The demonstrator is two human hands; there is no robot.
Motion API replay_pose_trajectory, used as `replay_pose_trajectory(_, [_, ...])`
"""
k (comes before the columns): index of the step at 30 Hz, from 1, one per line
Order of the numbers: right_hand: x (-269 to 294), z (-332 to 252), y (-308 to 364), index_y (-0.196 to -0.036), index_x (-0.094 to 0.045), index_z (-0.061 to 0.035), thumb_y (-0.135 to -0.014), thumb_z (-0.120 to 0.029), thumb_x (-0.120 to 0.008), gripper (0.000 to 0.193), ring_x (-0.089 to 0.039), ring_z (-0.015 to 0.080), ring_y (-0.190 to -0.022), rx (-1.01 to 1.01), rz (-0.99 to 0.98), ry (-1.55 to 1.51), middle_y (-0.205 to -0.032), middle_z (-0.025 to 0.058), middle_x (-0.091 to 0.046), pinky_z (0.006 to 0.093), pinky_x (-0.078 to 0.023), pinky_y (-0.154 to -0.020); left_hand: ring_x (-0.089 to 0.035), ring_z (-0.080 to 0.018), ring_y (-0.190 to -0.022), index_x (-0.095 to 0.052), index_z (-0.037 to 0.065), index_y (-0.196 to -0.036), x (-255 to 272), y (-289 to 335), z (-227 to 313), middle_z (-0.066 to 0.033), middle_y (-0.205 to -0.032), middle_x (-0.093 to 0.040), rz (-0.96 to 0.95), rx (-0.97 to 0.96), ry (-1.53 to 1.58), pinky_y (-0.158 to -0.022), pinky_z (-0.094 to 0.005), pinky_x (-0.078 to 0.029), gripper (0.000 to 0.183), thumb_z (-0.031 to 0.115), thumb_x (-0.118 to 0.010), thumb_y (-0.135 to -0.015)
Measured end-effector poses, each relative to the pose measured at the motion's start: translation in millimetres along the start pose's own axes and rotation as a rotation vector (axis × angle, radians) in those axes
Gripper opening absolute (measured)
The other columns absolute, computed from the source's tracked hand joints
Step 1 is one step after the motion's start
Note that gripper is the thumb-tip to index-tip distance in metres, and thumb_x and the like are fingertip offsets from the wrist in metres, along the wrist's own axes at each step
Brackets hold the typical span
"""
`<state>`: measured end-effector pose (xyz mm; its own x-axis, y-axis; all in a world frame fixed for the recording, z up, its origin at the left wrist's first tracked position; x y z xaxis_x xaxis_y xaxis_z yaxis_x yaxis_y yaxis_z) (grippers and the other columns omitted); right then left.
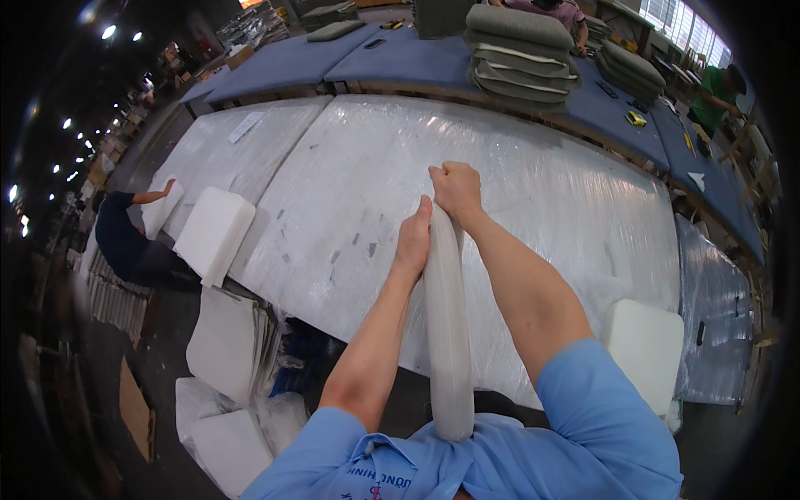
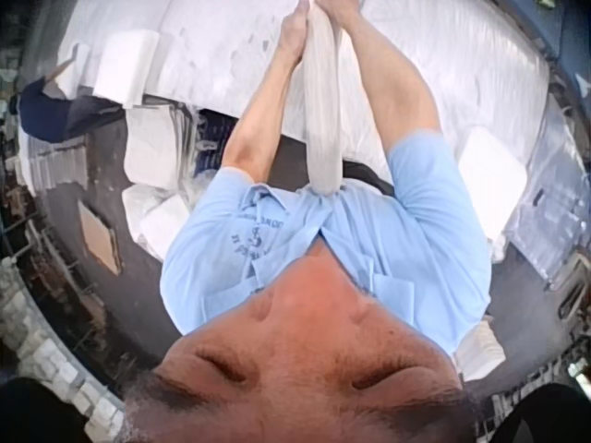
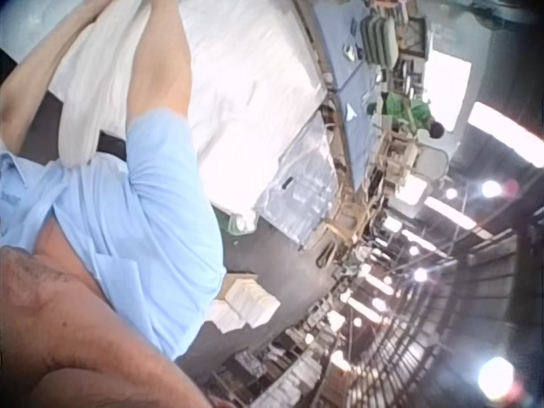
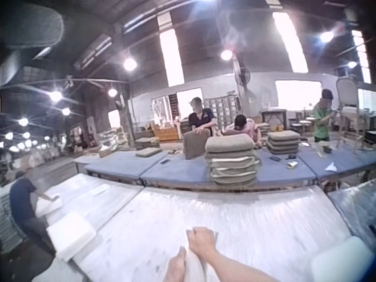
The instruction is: The person inserts foam cushions into fabric covers on a plastic-wrapped workbench in a factory. They repeatedly pull the covers over the foam, adjust the fit, and place finished cushions onto a stack. Other workers are visible in the background performing similar tasks.
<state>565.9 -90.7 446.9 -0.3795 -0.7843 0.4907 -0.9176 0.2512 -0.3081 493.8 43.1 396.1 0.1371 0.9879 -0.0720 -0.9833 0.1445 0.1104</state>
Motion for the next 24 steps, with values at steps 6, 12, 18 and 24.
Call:
replay_pose_trajectory(6, [-1,10,-3,-0.065,-0.062,0.0010,-0.085,-0.032,-0.068,0.039,-0.059,0.0403,-0.062,-0.045,-0.056,-0.022,-0.069,0.0234,-0.063,0.0495,-0.048,-0.065,-0.060,-0.0138,-0.088,-0.068,-0.001,-0.112,-11,11,8,-0.0065,-0.095,-0.066,-0.131,-0.002,0.095,-0.080,-0.0311,-0.049,0.055,0.053,-0.060,-0.101])
replay_pose_trajectory(12, [-8,24,-3,-0.056,-0.055,-0.0023,-0.082,-0.032,-0.077,0.045,-0.049,0.0234,-0.054,-0.089,-0.179,-0.177,-0.057,0.0124,-0.055,0.0428,-0.044,-0.056,-0.064,-0.0161,-0.091,-0.062,0.001,-0.126,-27,14,15,-0.0078,-0.104,-0.067,-0.216,0.159,0.069,-0.078,-0.0336,-0.052,0.053,0.037,-0.074,-0.089])
replay_pose_trajectory(18, [-22,45,1,-0.060,-0.059,-0.0031,-0.082,-0.031,-0.081,0.042,-0.047,0.0171,-0.054,-0.327,-0.315,-0.342,-0.061,0.0084,-0.057,0.0406,-0.043,-0.054,-0.069,-0.0200,-0.089,-0.066,0.002,-0.117,-29,1,14,-0.0104,-0.103,-0.071,-0.222,0.236,-0.042,-0.080,-0.0353,-0.055,0.043,0.036,-0.070,-0.091])
replay_pose_trajectory(24, [-28,55,7,-0.064,-0.059,-0.0031,-0.090,-0.038,-0.078,0.048,-0.047,0.0151,-0.056,-0.444,-0.321,-0.577,-0.063,0.0045,-0.054,0.0392,-0.042,-0.054,-0.071,-0.0220,-0.085,-0.071,-0.002,-0.113,-25,-20,12,-0.0142,-0.103,-0.074,-0.221,0.252,-0.104,-0.079,-0.0361,-0.055,0.046,0.040,-0.068,-0.094])
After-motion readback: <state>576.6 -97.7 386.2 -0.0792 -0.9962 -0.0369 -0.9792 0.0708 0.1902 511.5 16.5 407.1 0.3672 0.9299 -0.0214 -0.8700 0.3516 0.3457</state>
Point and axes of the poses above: each hand's wrist, its own y-axis away from the middle knuckle, its own x-axis out of the back of the hand, z = x × y, the point moved 8 cm from there along -y, towards the middle knuckle
